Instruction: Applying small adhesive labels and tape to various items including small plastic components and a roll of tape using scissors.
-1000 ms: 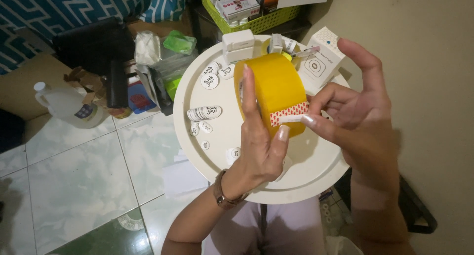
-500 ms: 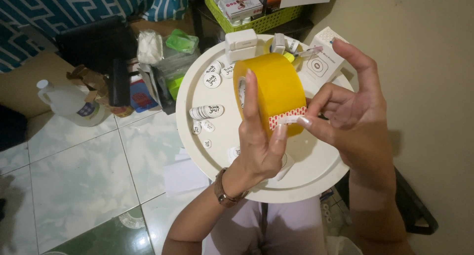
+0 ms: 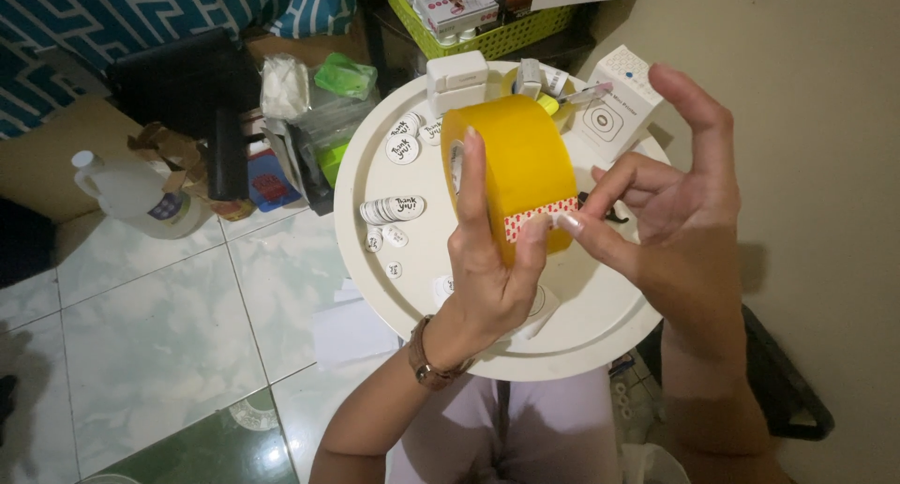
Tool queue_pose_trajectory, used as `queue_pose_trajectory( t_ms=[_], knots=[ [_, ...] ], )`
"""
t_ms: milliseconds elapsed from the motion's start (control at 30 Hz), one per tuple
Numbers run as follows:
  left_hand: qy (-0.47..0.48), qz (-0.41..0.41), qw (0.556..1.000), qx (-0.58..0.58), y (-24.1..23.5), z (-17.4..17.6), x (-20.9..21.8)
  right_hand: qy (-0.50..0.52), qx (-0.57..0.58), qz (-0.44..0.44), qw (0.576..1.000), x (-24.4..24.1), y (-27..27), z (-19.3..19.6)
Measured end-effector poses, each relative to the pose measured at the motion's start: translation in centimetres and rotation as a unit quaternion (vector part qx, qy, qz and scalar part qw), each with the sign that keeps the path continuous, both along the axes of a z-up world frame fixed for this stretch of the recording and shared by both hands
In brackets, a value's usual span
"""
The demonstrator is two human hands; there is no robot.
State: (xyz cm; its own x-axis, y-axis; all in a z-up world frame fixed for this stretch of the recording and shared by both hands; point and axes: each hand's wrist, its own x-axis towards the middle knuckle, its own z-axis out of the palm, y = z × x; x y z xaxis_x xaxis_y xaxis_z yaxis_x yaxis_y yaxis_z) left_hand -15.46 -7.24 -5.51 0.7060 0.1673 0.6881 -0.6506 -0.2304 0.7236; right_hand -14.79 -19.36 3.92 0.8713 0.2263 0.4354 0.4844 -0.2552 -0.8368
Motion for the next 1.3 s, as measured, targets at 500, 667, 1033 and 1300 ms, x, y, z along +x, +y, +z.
queue_pose_trajectory(
  t_ms=[500, 667, 1033, 1300],
  knots=[
    [0.016, -0.007, 0.997, -0.072, 0.3, 0.6, 0.7, 0.042, 0.01, 0.025, 0.999, 0.6, 0.6, 0.6],
    [0.034, -0.037, 0.992, -0.118, 0.8, 1.3, 0.8, 0.048, 0.009, 0.024, 0.999, 1.8, -0.2, 0.2],
    [-0.024, -0.032, 0.99, -0.136, 0.3, 0.8, 0.6, 0.038, -0.129, -0.034, 0.99, 4.1, -4.6, -4.7],
    [-0.011, -0.05, 0.99, -0.13, -0.1, 1.6, 0.0, 0.05, -0.136, -0.062, 0.988, 3.9, -6.3, -6.6]
  ],
)
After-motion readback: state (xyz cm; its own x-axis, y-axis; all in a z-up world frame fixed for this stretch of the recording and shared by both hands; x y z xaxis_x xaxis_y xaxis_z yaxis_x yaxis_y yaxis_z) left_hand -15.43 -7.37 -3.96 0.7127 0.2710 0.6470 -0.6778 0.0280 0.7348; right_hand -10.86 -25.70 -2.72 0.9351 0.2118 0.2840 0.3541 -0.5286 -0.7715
